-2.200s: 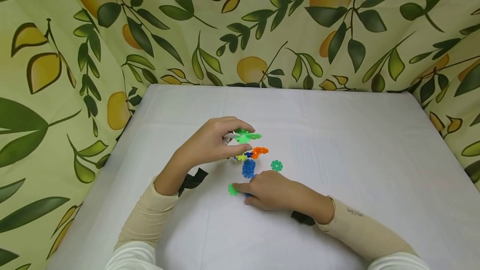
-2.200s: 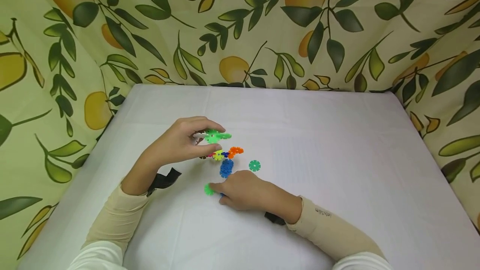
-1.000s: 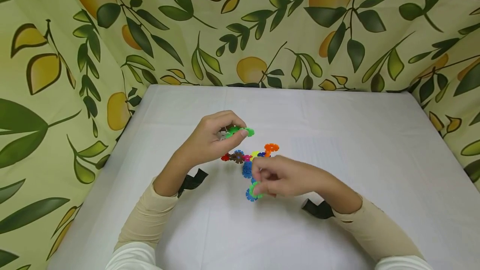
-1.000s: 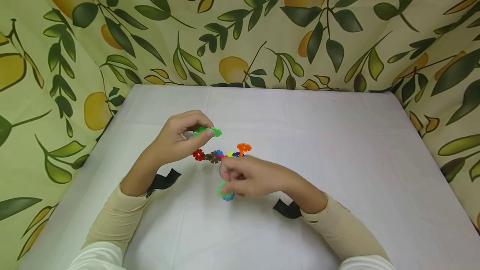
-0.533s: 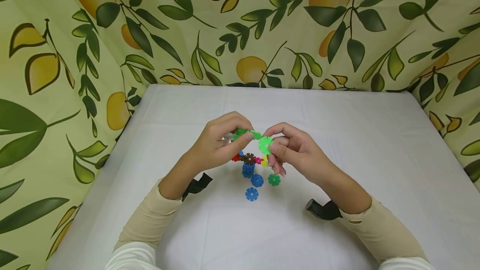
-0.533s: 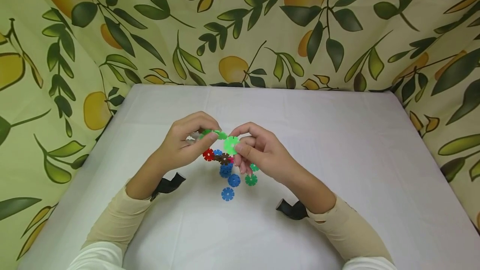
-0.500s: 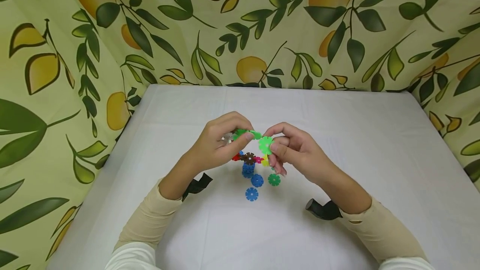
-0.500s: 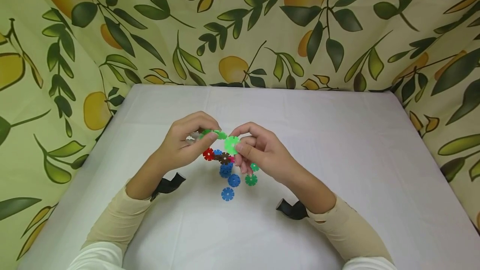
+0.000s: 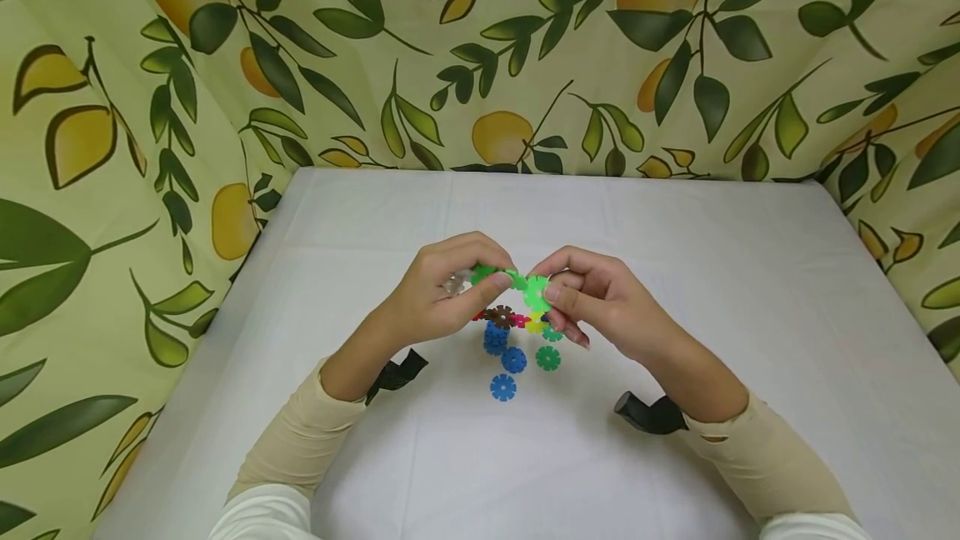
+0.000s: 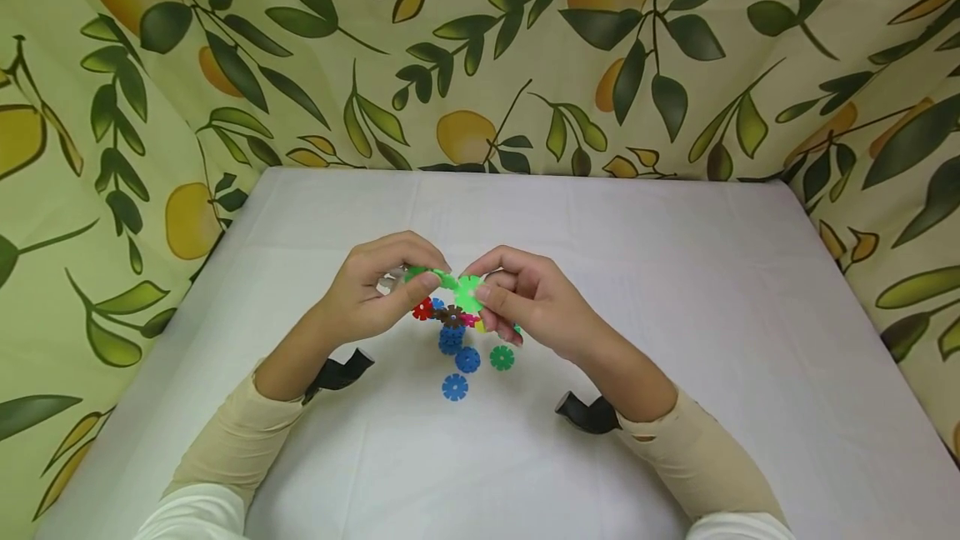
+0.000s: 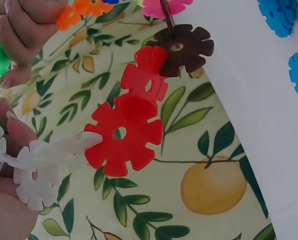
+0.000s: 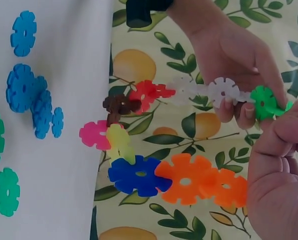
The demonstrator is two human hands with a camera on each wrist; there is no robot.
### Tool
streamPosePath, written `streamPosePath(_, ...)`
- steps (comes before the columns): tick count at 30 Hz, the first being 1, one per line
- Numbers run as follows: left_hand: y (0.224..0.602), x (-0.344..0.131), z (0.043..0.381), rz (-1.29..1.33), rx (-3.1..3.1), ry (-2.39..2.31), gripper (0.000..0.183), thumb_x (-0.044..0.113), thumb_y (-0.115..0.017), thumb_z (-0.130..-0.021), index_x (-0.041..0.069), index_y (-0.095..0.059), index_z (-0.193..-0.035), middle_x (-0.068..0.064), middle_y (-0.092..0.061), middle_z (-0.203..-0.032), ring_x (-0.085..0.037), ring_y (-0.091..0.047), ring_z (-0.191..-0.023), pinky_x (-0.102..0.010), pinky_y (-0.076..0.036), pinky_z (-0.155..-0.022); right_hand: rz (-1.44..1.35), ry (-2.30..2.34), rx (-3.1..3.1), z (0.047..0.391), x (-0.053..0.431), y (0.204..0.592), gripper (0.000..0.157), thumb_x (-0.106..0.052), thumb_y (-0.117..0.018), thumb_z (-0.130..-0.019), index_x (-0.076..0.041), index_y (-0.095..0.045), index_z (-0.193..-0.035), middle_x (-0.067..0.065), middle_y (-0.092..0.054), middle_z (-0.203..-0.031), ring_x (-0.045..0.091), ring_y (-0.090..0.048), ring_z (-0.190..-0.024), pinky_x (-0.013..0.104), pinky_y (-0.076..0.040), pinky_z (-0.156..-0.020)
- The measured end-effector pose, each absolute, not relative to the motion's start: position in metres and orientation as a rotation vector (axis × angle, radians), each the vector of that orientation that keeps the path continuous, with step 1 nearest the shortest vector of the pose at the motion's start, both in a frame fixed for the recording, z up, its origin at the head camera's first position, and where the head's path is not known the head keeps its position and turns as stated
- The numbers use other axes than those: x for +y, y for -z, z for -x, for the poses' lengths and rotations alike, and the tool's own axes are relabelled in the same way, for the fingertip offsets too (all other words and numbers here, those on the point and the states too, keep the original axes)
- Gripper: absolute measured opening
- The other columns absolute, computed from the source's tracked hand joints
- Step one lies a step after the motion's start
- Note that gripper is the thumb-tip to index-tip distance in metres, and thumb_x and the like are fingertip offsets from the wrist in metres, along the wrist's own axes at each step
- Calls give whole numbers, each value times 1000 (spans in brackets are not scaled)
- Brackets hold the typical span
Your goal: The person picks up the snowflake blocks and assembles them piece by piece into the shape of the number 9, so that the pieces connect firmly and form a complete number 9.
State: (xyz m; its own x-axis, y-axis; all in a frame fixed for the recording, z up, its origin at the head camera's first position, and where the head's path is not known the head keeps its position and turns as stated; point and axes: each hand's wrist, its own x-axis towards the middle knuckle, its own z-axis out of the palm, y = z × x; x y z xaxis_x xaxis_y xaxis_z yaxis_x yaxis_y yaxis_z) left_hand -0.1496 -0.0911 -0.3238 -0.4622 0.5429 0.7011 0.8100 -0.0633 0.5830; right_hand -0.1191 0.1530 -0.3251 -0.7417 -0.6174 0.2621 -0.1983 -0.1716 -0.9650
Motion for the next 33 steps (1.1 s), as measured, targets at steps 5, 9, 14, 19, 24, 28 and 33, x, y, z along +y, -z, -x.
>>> streamPosePath(5, 324, -90, 149, 1485, -1975, 1564, 21, 23, -61, -102, 4, -69, -98, -4, -67, -95, -17, -62, -87, -33, -54, -77, 947, 1968, 1772, 121, 157, 324, 16, 1, -51, -102, -3, -61, -114, 11, -56, -69, 20, -51, -58, 28, -43, -45)
streamPosePath(9, 323, -89, 148, 1504, -2000, 1574, 5, 6, -64, -96, 4, -68, -99, -3, -66, -93, -16, -60, -84, -32, -53, -75, 981, 1951, 1747, 124, 159, 324, 16, 2, -50, -102, -1, -62, -114, 11, -56, -69, 20, -51, -59, 32, -40, -43)
streamPosePath(14, 324, -88, 148, 1539, -2026, 1592, 6, 4, -63, -96, 3, -67, -100, -2, -64, -91, -15, -57, -81, -32, -52, -72, 1016, 1921, 1723, 127, 161, 325, 18, 3, -48, -102, 1, -62, -112, 11, -55, -68, 20, -48, -56, 35, -37, -41)
streamPosePath(19, 324, -88, 148, 1566, -2048, 1600, 19, 20, -57, -104, 3, -64, -101, -2, -61, -87, -15, -56, -77, -31, -51, -68, 1056, 1882, 1694, 131, 164, 325, 20, 4, -45, -103, -1, -63, -112, 11, -52, -67, 22, -45, -53, 36, -37, -40)
streamPosePath(24, 325, -89, 149, 1536, -2042, 1591, 31, 33, -52, -106, 4, -63, -100, -1, -59, -83, -14, -54, -73, -30, -50, -63, 1072, 1869, 1645, 132, 166, 324, 23, 6, -44, -102, -1, -63, -112, 11, -50, -67, 23, -43, -52, 35, -36, -40)
streamPosePath(28, 326, -87, 149, 1549, -2015, 1580, 24, 26, -55, -105, 3, -64, -101, -2, -60, -86, -14, -54, -74, -30, -50, -65, 1038, 1875, 1673, 131, 166, 323, 20, 3, -45, -103, -2, -63, -112, 12, -52, -68, 22, -45, -54, 34, -39, -41)
streamPosePath(33, 326, -86, 148, 1536, -2000, 1545, 4, 6, -63, -97, 4, -65, -99, -3, -64, -89, -14, -56, -79, -30, -51, -70, 1025, 1873, 1692, 128, 164, 322, 18, 2, -44, -104, 0, -60, -112, 12, -55, -69, 23, -48, -55, 34, -41, -41)
